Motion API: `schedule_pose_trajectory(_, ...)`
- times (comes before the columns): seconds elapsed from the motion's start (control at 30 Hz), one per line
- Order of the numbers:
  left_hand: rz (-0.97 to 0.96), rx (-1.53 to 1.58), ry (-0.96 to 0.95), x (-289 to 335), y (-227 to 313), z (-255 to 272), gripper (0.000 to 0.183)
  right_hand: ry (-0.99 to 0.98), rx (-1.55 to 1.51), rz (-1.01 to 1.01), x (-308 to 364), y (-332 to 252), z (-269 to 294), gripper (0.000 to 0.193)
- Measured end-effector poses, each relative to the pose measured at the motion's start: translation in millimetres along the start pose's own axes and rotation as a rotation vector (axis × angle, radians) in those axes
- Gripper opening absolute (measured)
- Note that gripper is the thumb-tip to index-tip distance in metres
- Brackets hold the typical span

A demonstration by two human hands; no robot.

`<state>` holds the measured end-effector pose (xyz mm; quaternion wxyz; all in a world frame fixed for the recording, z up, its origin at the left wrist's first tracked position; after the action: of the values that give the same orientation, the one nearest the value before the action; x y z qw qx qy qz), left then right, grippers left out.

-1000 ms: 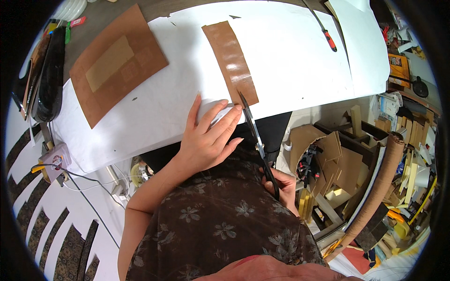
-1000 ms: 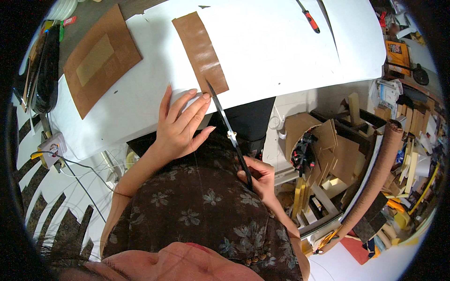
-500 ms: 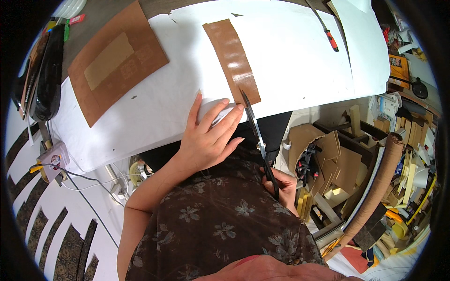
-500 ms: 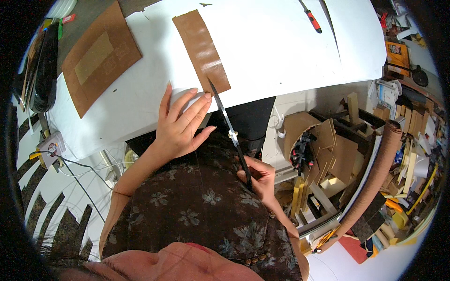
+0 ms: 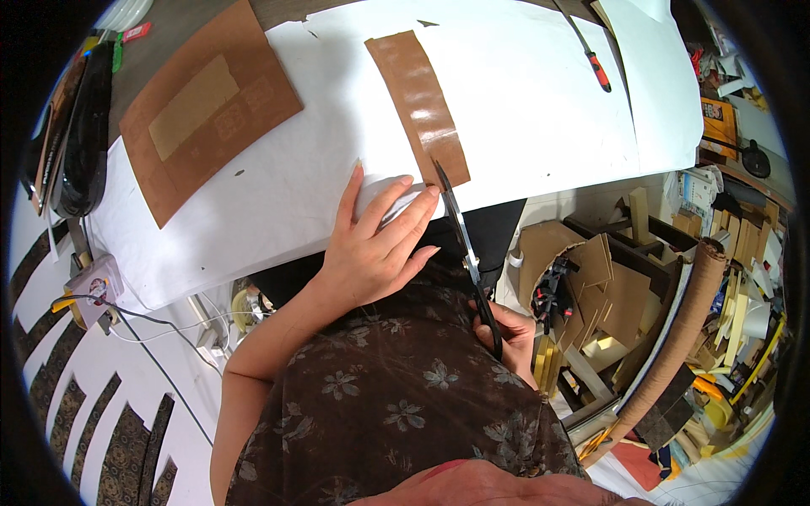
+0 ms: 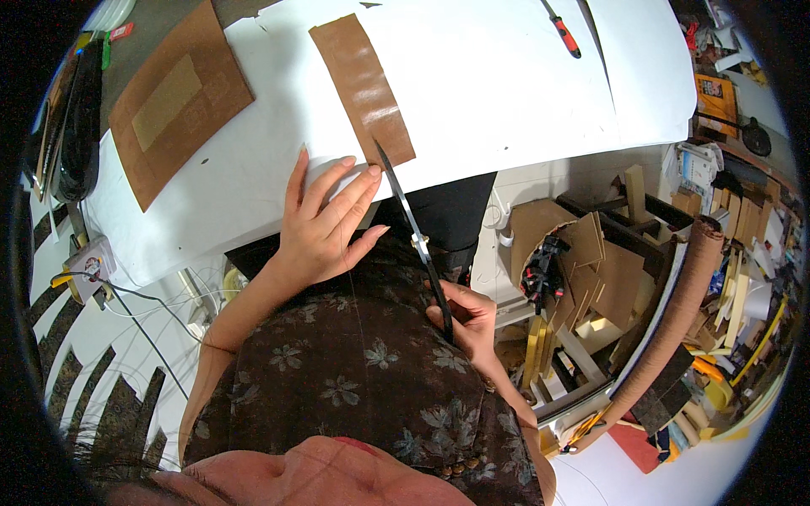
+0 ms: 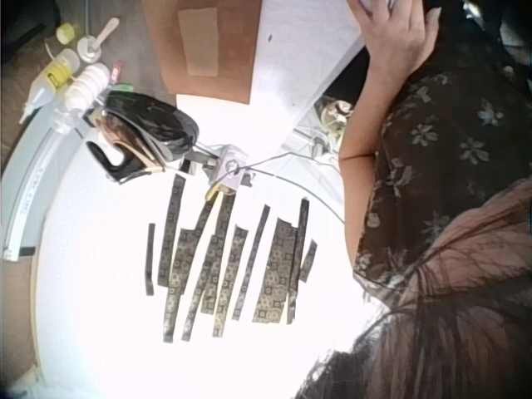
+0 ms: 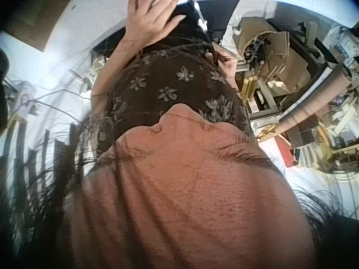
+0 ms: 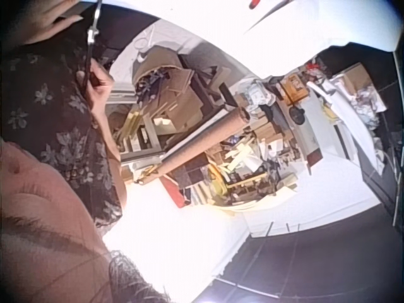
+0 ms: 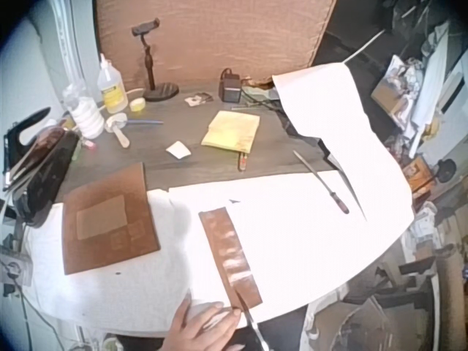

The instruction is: The person uses a hot knife to cut and shape a brown leather strip on a white worktable, then trims the edges with scissors. They repeat the cutting and trimming steps on the same strip, folding and pressing it between passes. The workspace contains an iron, scissors, and other craft tools.

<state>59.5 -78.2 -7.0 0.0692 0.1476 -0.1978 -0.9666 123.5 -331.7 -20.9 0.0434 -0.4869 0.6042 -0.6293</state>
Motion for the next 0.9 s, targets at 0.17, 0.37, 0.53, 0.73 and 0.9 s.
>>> schedule_pose_trajectory(0.17, 0.002, -0.003, -0.003, 0.6, -0.1, -0.9, 0.066, 0.013, 0.006, 0.001, 0.7, -0.8, -0.4, 0.039)
schedule_pose_trajectory(0.37, 0.005, -0.008, -0.010, 0.8, -0.4, -2.0, 0.065, 0.014, 0.027, 0.000, 0.9, -3.2, -0.4, 0.038)
schedule_pose_trajectory(0.53, 0.005, -0.007, -0.005, 1.0, -0.5, -1.8, 0.065, 0.019, 0.035, -0.003, 1.6, -5.1, -0.4, 0.039)
schedule_pose_trajectory(0.73, 0.003, -0.011, 0.002, 1.5, -0.5, -2.3, 0.066, 0.011, 0.030, 0.011, 1.1, -7.1, -0.9, 0.040)
schedule_pose_trajectory(0.9, 0.002, -0.008, 0.011, 1.4, -0.7, -1.9, 0.067, 0.015, 0.076, 0.003, 1.7, -8.7, -0.1, 0.040)
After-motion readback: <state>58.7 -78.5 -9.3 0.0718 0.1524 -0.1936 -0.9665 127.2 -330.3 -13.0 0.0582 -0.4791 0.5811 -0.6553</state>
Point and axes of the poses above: each hand's wrist, its own x-axis away from the middle knuckle, its own z-axis out of the back of the hand, y = z × x, the point moved 7 cm from there along -x, towards the middle knuckle, and after that the axes turned 2 degrees about -y, right-handed, at the moved point
